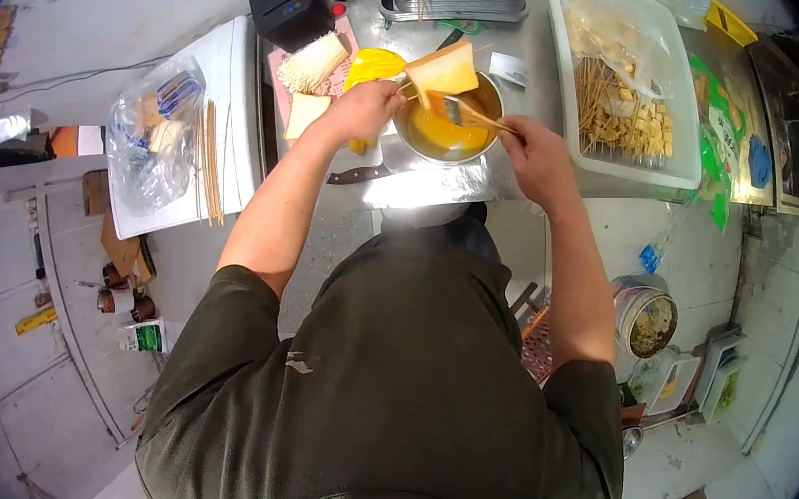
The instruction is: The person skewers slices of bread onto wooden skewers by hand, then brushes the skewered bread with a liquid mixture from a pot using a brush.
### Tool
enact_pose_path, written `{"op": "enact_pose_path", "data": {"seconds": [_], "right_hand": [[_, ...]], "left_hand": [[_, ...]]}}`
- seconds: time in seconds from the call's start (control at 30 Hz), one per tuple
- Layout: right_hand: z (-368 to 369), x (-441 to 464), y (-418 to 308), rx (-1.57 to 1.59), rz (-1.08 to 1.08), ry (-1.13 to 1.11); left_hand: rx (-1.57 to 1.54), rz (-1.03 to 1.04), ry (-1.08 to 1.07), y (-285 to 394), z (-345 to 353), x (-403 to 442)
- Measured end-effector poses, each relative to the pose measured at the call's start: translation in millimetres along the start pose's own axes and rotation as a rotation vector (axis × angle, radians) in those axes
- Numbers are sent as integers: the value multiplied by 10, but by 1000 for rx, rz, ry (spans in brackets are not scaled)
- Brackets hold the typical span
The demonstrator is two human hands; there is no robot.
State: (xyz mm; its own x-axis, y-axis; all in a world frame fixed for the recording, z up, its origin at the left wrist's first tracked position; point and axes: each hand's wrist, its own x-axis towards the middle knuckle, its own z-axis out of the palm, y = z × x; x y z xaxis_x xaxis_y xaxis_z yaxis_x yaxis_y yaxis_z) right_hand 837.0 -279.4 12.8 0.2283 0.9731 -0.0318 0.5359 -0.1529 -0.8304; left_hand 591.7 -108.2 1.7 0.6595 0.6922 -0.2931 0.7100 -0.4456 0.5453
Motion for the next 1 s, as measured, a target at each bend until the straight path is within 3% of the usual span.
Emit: {"op": "enact_pose_path", "data": {"seconds": [0.07,0.27,0.4,0.53,0.63,0.73,0.83,1.0], "right_hand": [[99,104,79,27,-17,-37],[55,149,334,-113,146,156],[112,95,335,-301,179,2],[473,380,-70,-533,166,-159],[890,623,33,-648,96,-310],[928,619,105,-460,110,-245],[695,338,238,-83,67,57],[542,-71,319,637,380,244]], "left_hand": [[-14,11,-37,41,31,14],[-39,-11,1,-79,7,-32],[-82,-62,30,-213,-6,-67],[-133,-98,79,-191,1,-89],[-146,-117,87,-219,31,-74],[-139,-138,102,-196,25,-96],[-128,-148,130,-207,54,-96],[-145,-100,111,-217,188,-42]]}}
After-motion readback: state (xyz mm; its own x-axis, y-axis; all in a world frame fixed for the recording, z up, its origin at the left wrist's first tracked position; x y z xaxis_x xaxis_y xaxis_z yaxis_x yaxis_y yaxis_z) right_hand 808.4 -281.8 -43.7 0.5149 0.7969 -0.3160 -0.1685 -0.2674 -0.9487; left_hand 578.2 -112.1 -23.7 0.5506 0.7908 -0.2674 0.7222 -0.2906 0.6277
